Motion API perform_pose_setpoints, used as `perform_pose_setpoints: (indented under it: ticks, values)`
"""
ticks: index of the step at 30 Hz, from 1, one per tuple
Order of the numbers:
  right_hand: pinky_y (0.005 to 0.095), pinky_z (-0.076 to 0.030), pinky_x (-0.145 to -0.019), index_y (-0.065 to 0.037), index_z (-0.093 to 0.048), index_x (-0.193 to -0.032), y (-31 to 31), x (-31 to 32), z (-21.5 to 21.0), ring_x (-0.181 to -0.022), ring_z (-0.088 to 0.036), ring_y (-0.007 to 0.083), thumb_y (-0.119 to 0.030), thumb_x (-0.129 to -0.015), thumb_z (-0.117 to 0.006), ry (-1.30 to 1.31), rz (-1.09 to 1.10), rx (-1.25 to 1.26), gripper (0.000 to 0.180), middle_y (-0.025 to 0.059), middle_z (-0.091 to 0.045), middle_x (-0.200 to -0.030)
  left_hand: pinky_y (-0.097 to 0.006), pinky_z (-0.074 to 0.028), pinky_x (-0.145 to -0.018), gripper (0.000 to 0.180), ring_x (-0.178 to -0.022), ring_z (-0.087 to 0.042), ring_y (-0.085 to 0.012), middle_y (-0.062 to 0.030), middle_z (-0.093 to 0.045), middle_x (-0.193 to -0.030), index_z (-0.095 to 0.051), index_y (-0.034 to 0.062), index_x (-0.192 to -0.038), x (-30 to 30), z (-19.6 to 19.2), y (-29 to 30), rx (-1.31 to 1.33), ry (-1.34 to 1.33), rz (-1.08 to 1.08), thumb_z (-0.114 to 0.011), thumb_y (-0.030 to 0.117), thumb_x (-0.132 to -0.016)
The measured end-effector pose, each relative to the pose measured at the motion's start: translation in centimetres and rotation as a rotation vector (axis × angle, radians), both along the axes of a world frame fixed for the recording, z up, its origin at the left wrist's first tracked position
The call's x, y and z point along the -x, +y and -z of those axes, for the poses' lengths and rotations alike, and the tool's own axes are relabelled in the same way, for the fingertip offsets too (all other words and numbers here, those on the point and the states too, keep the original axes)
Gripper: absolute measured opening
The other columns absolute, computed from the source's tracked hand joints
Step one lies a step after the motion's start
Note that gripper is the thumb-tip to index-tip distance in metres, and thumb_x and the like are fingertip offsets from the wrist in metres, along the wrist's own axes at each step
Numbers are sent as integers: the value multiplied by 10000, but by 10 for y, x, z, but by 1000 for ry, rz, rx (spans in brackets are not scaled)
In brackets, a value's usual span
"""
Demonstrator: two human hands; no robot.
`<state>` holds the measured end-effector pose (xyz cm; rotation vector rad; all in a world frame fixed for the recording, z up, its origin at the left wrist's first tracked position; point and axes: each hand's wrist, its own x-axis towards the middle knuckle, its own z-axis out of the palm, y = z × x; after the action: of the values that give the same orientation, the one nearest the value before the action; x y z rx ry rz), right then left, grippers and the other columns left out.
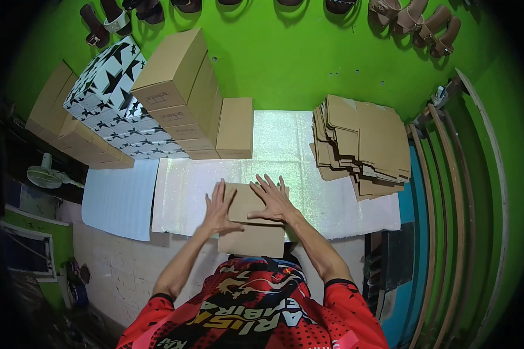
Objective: Folding cardboard sheets to assemble shoe boxes.
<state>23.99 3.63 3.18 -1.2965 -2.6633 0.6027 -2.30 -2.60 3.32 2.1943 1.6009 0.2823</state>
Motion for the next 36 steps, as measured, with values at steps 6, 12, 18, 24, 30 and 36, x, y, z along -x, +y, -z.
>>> perform_pose_setpoints:
  ticks: [6,12,18,24,30,36]
  values:
    - [765,-127,-1227,-233,-342,-1668,-11,8,-8,-1590,-188,482,-830,-607,-810,-141,-139,11,1304,229,-205,-1734,-855,-87,-1151,1675,-1622,-7,-487,-269,-12,-1758,-70,225,-1728,43,-3,38,200,165,216,-972,646,-381]
    - [744,-135,-1225,-204,-386,-1649,-19,4,5,-1593,-218,456,-872,-709,-704,-34,-101,-132,1197,238,-229,-1731,-812,-19,-1192,1581,-1628,-3,-465,-280,-20,-1754,-66,152,-1723,21,-4,43,235,223,220,-885,771,-520]
    - [667,-87,-1282,-121,-403,-1633,-29,17,19,-1620,-203,376,-796,-933,-514,26,-14,-160,979,182,-236,-1747,-691,8,-1275,1399,-1644,-35,-390,-222,-81,-1769,-152,71,-1704,31,13,20,70,127,284,-720,872,-707]
    - [659,-79,-1282,-23,-377,-1623,-35,-67,23,-1620,-169,416,-700,-1000,-502,-35,422,-65,928,212,-220,-1746,-674,24,-1273,1239,-1648,-19,-368,-254,-38,-1765,-80,28,-1700,47,24,16,99,31,119,-607,801,-887]
    - [422,-274,-1272,34,-125,-1676,-41,-21,27,-1549,-342,449,-650,-1063,-439,560,931,394,971,334,-313,-1669,-385,-113,-1321,904,-1644,-59,-357,-241,-74,-1767,-2,0,-1691,-13,44,15,396,-735,-623,-375,584,-1110]
    - [419,-266,-1274,13,-131,-1683,-33,-29,29,-1552,-353,418,-613,-1093,-397,813,930,419,901,301,-314,-1684,-381,-202,-1299,887,-1599,-251,-289,-174,-215,-1748,-166,8,-1688,6,44,29,640,-1272,-622,-341,645,-1096]
